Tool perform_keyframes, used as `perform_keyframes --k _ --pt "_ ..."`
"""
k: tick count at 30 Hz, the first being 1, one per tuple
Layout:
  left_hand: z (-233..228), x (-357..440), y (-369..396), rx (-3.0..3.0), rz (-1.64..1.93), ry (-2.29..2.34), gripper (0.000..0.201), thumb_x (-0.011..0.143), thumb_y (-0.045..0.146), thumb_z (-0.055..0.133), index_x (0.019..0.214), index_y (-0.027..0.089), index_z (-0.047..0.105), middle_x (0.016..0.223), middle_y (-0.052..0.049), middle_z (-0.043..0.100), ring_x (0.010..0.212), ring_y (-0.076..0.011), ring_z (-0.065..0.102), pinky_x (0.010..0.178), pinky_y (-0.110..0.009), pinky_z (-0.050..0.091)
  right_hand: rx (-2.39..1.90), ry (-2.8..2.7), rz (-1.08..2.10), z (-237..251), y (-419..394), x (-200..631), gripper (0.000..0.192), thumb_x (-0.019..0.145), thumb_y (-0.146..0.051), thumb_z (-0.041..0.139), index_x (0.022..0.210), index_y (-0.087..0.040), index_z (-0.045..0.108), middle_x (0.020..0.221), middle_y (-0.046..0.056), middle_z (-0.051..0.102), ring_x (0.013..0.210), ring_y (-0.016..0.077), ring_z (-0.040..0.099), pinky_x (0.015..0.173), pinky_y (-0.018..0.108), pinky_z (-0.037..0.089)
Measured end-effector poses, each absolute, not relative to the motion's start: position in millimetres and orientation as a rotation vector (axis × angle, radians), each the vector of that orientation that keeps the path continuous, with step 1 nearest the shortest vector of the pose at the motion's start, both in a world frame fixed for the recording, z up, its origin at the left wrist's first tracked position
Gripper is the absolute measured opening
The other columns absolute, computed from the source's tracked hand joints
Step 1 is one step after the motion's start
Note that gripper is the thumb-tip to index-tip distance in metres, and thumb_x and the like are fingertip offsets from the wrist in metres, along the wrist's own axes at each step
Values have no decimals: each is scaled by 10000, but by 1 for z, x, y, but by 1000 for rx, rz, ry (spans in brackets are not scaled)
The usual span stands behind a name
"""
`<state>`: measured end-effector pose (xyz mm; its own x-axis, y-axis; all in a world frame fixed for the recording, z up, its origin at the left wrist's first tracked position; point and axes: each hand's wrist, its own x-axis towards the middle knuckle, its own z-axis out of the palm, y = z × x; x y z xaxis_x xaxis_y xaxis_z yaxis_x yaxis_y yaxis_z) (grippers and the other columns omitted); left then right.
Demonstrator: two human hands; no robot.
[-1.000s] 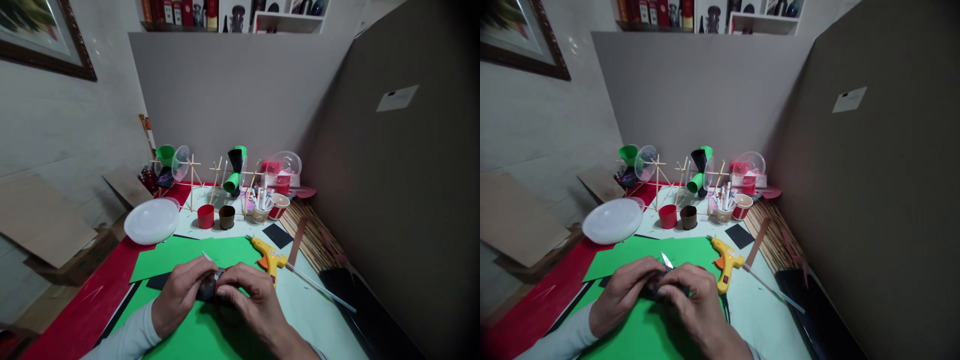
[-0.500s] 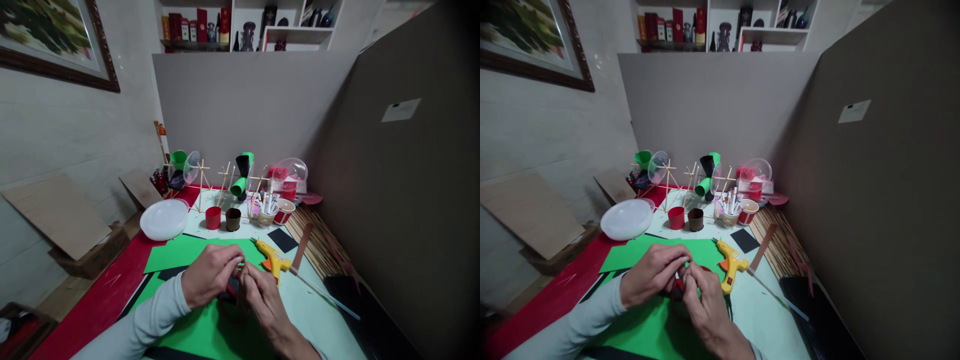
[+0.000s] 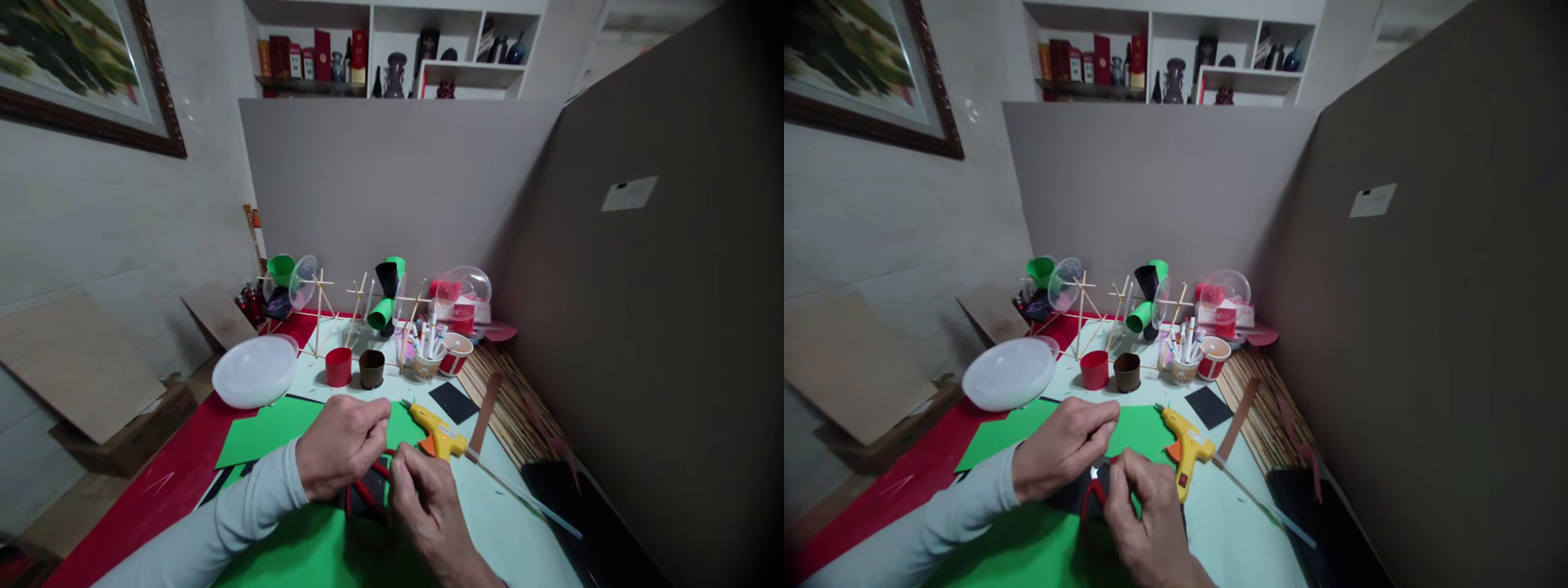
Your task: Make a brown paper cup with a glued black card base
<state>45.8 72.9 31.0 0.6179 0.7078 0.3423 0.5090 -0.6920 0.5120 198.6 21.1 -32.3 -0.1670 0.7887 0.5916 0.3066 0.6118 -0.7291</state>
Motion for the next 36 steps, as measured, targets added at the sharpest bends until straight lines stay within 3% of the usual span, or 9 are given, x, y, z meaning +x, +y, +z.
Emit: perform_keyframes --k 13,20,22,24,29,36 --pt "61 5 88 2497 927 1012 230 953 218 306 726 254 303 599 69 329 519 -131 353 573 -310 250 -978 -1737 609 -26 45 205 477 1070 -428 415 637 -229 404 510 -48 430 445 114 424 481 255 331" --pt "76 -30 104 2385 1048 1103 349 997 329 377 663 234 361 584 69 324 528 -116 346 577 -296 268 -997 -1661 787 -4 55 201 372 1068 -447 425 808 -216 555 500 -48 567 442 126 590 521 236 465" --pt "81 -43 109 2339 1069 1130 389 1002 368 421 642 230 370 584 67 356 540 -112 369 584 -282 298 -1027 -1614 804 -3 55 204 352 1056 -453 454 834 -209 578 551 -40 582 498 132 623 551 239 488" --pt "84 -51 114 2309 1029 1128 381 1010 386 427 672 219 483 581 58 481 549 -113 469 605 -260 368 -1062 -1579 808 -4 57 209 318 1041 -440 497 870 -198 612 594 -34 594 546 130 633 586 239 493" --pt "69 -49 137 2375 847 1183 235 955 390 530 848 211 638 757 14 679 644 -151 595 637 -274 435 -1116 -1548 833 -14 62 221 281 1022 -425 530 916 -185 630 668 -15 605 600 140 639 583 247 505" --pt "26 -30 187 2629 543 1402 226 913 282 577 1061 161 698 1100 -129 727 955 -299 677 831 -421 497 -1135 -1572 766 -23 61 230 175 1003 -332 533 963 -187 622 858 36 636 662 149 644 578 262 540"
